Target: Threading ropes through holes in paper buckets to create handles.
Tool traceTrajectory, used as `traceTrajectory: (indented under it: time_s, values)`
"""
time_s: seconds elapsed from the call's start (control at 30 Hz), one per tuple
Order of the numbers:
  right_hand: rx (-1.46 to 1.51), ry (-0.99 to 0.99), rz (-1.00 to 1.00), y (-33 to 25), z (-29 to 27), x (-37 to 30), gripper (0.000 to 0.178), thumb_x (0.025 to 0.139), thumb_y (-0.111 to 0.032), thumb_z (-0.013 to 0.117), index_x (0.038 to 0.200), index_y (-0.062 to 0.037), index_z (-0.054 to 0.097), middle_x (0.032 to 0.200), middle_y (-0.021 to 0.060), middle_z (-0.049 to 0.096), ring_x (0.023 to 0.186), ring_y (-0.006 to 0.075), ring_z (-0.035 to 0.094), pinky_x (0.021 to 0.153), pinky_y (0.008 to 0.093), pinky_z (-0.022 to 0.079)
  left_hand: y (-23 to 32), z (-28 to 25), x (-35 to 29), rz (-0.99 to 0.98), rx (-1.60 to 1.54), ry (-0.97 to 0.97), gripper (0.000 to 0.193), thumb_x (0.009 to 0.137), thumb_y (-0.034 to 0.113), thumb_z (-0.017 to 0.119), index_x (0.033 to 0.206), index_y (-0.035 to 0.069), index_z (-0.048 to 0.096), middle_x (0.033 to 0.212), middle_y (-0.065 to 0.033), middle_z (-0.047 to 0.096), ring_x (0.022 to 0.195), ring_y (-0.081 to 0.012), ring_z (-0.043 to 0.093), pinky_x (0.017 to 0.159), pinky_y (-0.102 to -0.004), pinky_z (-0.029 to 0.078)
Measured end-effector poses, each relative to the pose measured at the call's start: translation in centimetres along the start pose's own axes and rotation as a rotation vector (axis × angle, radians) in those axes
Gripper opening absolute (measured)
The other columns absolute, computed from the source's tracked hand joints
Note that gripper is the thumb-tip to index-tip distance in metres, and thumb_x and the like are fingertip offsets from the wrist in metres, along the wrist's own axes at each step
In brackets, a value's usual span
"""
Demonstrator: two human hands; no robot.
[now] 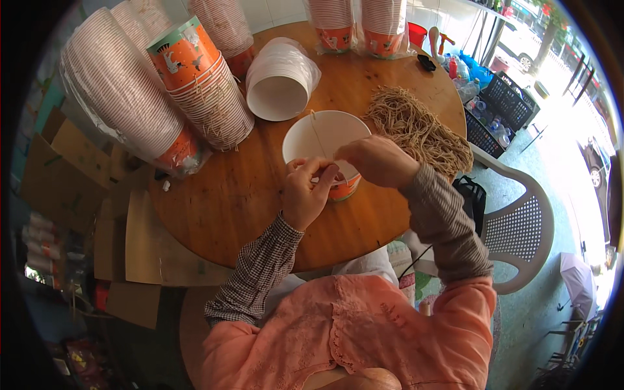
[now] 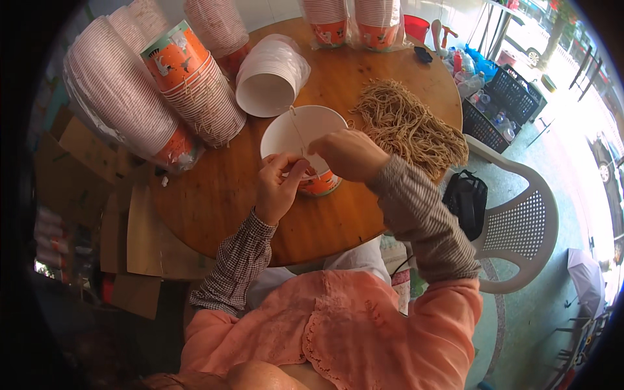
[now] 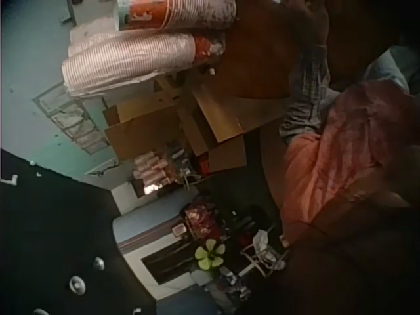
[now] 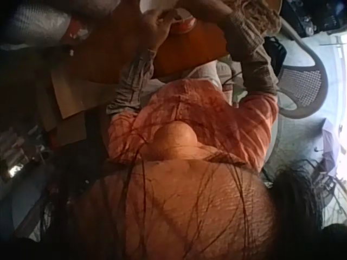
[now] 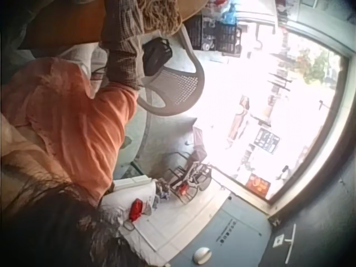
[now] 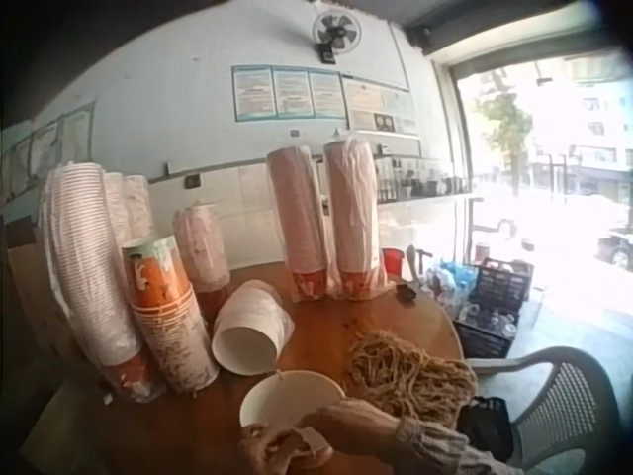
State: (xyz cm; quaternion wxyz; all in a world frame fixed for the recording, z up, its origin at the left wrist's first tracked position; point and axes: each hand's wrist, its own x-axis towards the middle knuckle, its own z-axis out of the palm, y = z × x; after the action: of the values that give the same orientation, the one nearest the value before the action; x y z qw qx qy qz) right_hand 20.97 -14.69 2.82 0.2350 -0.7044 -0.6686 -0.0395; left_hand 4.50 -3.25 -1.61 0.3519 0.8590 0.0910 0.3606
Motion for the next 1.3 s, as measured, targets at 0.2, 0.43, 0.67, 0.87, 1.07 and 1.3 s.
traceTrajectory:
  time_s: [0.2, 0.43, 0.67, 0.87, 1.07, 1.3]
  values:
    - [0.203, -0.695, -0.109, -0.1, -0.6, 3.4, 0.024, 0.08, -0.006, 0.06, 0.103, -0.0052, 0.068, 0.09, 0.0166, 0.068, 0.086, 0.0296, 0.066, 0.075, 0.0386, 0.051, -0.8, -0.4, 0.1, 0.1, -0.031, -0.016, 0.016, 0.094, 0.016, 0.061, 0.09, 0.001, 0.065, 0.08, -0.0039, 0.071, 0.071, -0.0091, 0.061, 0.082, -0.0248, 0.043]
    - [0.331, -0.087, 0.102, 0.0, 0.5, 0.8, 0.011, 0.085, -0.006, 0.059, 0.094, -0.0035, 0.065, 0.074, 0.0104, 0.064, 0.072, 0.0169, 0.063, 0.063, 0.0305, 0.051, 1.2, -1.7, 1.2, -0.297, -0.612, -0.1, 0.014, 0.093, 0.012, 0.061, 0.091, -0.002, 0.063, 0.077, -0.0037, 0.068, 0.071, -0.0064, 0.062, 0.061, -0.0188, 0.049]
    - [0.533, 0.499, -0.026, -1.1, 1.0, -0.2, 0.012, 0.083, -0.006, 0.068, 0.092, -0.0029, 0.062, 0.081, 0.0109, 0.064, 0.071, 0.0246, 0.064, 0.065, 0.0332, 0.052, 1.0, -1.8, 2.4, -0.388, -0.385, -0.332, 0.019, 0.092, 0.016, 0.063, 0.091, -0.003, 0.066, 0.073, -0.0037, 0.067, 0.068, -0.0072, 0.061, 0.061, -0.0224, 0.051]
    - [0.427, 0.277, -0.06, -0.7, 0.3, 0.5, 0.013, 0.081, -0.003, 0.068, 0.093, -0.0051, 0.065, 0.081, 0.0091, 0.066, 0.078, 0.0217, 0.068, 0.068, 0.0321, 0.054, 1.1, -1.0, 2.8, -0.408, -0.413, -0.458, 0.02, 0.092, 0.018, 0.064, 0.093, -0.001, 0.069, 0.072, -0.0031, 0.066, 0.064, -0.0072, 0.059, 0.06, -0.0226, 0.048]
    - [0.338, 0.265, 0.017, 0.5, -0.4, -0.1, 0.013, 0.08, -0.006, 0.069, 0.092, -0.0057, 0.065, 0.083, 0.0119, 0.066, 0.075, 0.0244, 0.066, 0.065, 0.034, 0.052, 1.5, -0.9, 2.7, -0.375, -0.457, -0.455, 0.02, 0.093, 0.016, 0.063, 0.094, -0.003, 0.068, 0.072, -0.0025, 0.064, 0.065, -0.0067, 0.058, 0.059, -0.0219, 0.049]
    - [0.323, 0.405, -0.111, -1.1, -0.7, -1.1, 0.009, 0.082, -0.001, 0.066, 0.09, -0.0036, 0.063, 0.094, 0.0094, 0.067, 0.084, 0.0265, 0.067, 0.073, 0.0333, 0.055, 2.3, -1.6, 3.5, -0.542, -0.415, -0.527, 0.016, 0.095, 0.009, 0.058, 0.099, -0.004, 0.067, 0.078, -0.0021, 0.063, 0.07, -0.0068, 0.059, 0.066, -0.0216, 0.053]
